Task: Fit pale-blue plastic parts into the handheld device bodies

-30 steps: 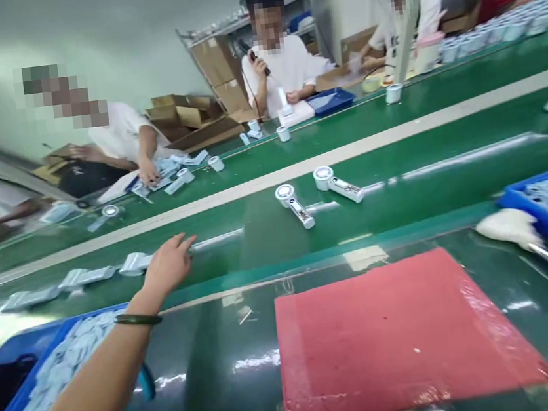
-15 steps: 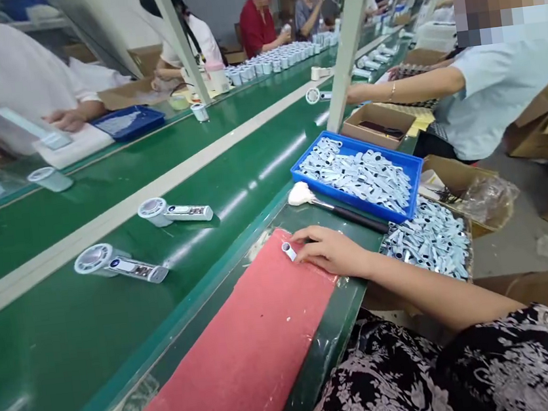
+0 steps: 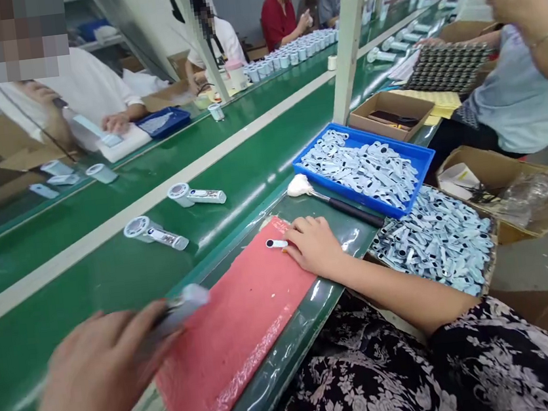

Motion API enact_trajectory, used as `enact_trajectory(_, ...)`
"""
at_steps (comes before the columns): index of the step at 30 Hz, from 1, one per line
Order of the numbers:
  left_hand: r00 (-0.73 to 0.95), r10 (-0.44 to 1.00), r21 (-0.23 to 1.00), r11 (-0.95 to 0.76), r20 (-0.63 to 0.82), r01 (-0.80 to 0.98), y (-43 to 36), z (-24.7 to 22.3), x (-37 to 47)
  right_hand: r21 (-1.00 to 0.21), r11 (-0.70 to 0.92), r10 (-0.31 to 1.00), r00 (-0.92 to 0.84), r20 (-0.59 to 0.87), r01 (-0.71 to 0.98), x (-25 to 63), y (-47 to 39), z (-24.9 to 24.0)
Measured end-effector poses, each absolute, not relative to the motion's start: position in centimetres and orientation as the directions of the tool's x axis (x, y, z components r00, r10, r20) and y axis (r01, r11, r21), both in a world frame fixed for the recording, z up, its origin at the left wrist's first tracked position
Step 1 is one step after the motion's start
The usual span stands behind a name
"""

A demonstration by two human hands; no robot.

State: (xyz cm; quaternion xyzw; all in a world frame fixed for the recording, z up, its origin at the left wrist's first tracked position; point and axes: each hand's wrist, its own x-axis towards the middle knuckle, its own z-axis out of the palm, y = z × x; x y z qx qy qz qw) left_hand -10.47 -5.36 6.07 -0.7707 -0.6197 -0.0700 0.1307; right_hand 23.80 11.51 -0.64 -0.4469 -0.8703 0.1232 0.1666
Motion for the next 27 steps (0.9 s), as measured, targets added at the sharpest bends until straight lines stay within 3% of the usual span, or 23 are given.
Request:
enact_trajectory(1, 0.302, 0.918, -0.178, -0.263, 0.255, 0.948, -5.1, 5.6, -8.1, -0.356, 0.591, 0.804, -0.564, 0.189, 0.724, 23.9, 11.5, -0.6)
enact_trajectory(3, 0.372, 0.906, -0.183, -0.338, 0.203, 0.923, -4.4, 4.5, -4.3, -0.365, 0.638, 0.767, -0.606, 0.213, 0.679, 24.3, 11.5, -0.5)
enact_trajectory(8, 0.326, 0.942, -0.003, -0.327, 0.079, 0.945, -4.5, 2.9, -1.7, -0.54, 0.695, 0.679, -0.682, 0.273, 0.475, 24.7, 10.3, 0.3)
enact_trajectory(13, 0.242, 0.969, 0.128, -0.247, 0.057, 0.96, -4.8, 3.6, -1.8, -0.684, 0.674, 0.595, -0.755, 0.277, 0.28, 22.3, 7.3, 2.3)
enact_trajectory(18, 0.217, 0.962, 0.308, -0.26, 0.167, 0.915, -5.2, 4.3, -1.8, -0.582, 0.756, 0.497, -0.841, 0.215, 0.298, 19.2, 4.9, 2.9)
enact_trajectory(22, 0.212, 0.959, 0.413, -0.272, 0.186, 0.869, -5.5, 4.0, -1.8, -0.48, 0.795, 0.505, -0.844, 0.181, 0.372, 18.3, 4.2, 2.9)
enact_trajectory(27, 0.213, 0.95, 0.505, -0.302, 0.227, 0.809, -5.2, 3.5, -1.5, -0.549, 0.751, 0.525, -0.835, 0.161, 0.366, 18.8, 4.4, 3.2)
